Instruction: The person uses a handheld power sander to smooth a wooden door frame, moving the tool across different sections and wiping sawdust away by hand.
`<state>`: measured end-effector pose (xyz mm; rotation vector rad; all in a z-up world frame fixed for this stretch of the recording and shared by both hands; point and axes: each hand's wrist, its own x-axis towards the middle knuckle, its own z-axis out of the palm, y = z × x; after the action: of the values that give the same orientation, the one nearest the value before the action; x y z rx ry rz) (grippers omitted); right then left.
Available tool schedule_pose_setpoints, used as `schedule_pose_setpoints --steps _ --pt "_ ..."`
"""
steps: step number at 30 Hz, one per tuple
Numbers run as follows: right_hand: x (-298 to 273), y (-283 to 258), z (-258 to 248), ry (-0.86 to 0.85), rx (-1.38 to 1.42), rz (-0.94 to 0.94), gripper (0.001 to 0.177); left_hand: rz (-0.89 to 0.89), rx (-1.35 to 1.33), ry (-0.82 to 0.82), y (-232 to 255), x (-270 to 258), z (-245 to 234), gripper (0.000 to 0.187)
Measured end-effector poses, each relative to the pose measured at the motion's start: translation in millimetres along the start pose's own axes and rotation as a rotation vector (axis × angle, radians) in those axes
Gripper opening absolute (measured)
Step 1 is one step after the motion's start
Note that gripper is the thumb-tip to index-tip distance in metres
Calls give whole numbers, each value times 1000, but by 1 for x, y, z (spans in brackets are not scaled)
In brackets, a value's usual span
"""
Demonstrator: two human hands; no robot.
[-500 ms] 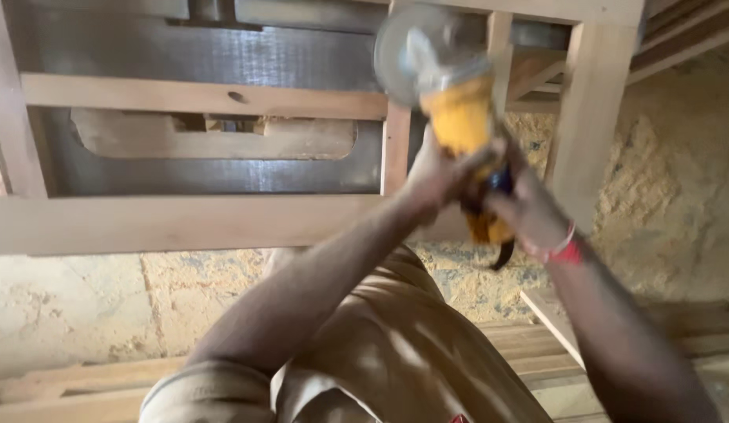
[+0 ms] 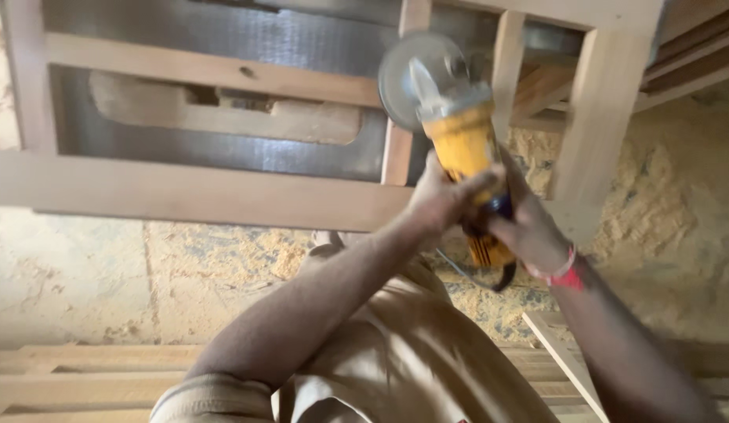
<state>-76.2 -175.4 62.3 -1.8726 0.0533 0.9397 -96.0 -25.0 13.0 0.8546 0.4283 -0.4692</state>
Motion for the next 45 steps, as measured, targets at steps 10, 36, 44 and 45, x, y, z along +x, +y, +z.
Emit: schedule_pose_setpoints --steps 10,36,44,45 --pt "-125 95 54 -44 -244 -65 109 -316 -53 -51 -85 -133 -7 58" --pt "40 9 -151 45 95 -143 93 179 27 -86 -6 130 104 65" --pt "-4 37 -141 18 -47 -100 97 96 -66 -55 -44 82 114 70" --pt "-14 42 -134 1 -46 -123 99 0 -56 -28 -48 69 112 77"
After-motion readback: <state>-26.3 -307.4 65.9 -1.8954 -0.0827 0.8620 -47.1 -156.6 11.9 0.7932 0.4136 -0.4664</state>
